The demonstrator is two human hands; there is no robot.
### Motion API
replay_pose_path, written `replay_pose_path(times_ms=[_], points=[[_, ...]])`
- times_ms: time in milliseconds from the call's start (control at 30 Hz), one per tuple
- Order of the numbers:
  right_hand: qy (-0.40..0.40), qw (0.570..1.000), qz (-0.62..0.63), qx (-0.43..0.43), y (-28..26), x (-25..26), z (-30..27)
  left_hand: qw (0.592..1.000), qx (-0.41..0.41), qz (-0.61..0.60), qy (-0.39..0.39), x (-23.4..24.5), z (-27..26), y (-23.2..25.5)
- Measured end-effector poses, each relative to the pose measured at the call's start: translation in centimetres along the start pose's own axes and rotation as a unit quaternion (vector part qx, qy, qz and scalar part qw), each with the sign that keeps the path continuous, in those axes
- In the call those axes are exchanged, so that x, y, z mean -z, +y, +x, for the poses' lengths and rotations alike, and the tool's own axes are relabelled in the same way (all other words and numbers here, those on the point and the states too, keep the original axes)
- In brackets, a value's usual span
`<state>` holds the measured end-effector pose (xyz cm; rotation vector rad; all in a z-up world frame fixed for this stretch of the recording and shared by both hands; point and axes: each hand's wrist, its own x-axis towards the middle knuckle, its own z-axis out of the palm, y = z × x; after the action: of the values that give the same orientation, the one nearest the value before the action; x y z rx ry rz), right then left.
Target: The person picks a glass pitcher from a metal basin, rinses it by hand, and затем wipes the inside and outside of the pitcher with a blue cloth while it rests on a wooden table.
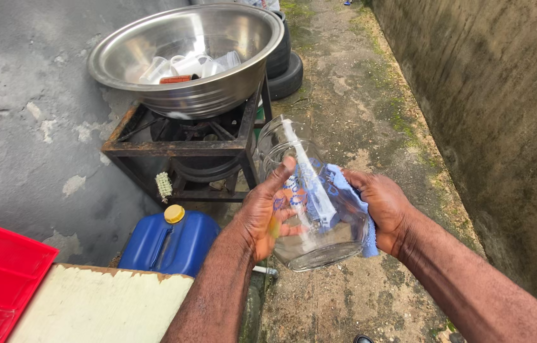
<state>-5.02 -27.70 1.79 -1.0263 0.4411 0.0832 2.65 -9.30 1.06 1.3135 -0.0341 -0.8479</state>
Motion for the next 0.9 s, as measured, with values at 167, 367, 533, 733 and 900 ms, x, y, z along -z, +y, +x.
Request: replay_pose_path(times_ms=[167, 367, 533, 733, 900], points=[[-0.014, 0.995, -0.019, -0.096, -2.9, 1.5, -0.1, 0.992, -0.028, -0.119, -0.032, -1.9, 1.9, -1.5], [0.028, 0.994, -0.064, -0.081, -3.7, 4.4, 1.8, 0.994, 0.001, -0.101, -0.046, -3.5, 4.9, -2.4], [0.043, 0.972, -0.225, -0.044, -4.7, 5.5, 2.6, 0.996, 0.070, -0.011, 0.052, -6.4, 5.7, -2.3], [0.020, 0.982, -0.183, -0.049, -6.0, 6.7, 1.7, 0.993, 0.005, -0.117, 0.017, -7.4, 6.7, -3.8], [-0.026, 0.990, -0.104, -0.093, -7.0, 7.8, 2.0, 0.978, -0.020, -0.201, -0.048, -6.9, 7.9, -4.4]])
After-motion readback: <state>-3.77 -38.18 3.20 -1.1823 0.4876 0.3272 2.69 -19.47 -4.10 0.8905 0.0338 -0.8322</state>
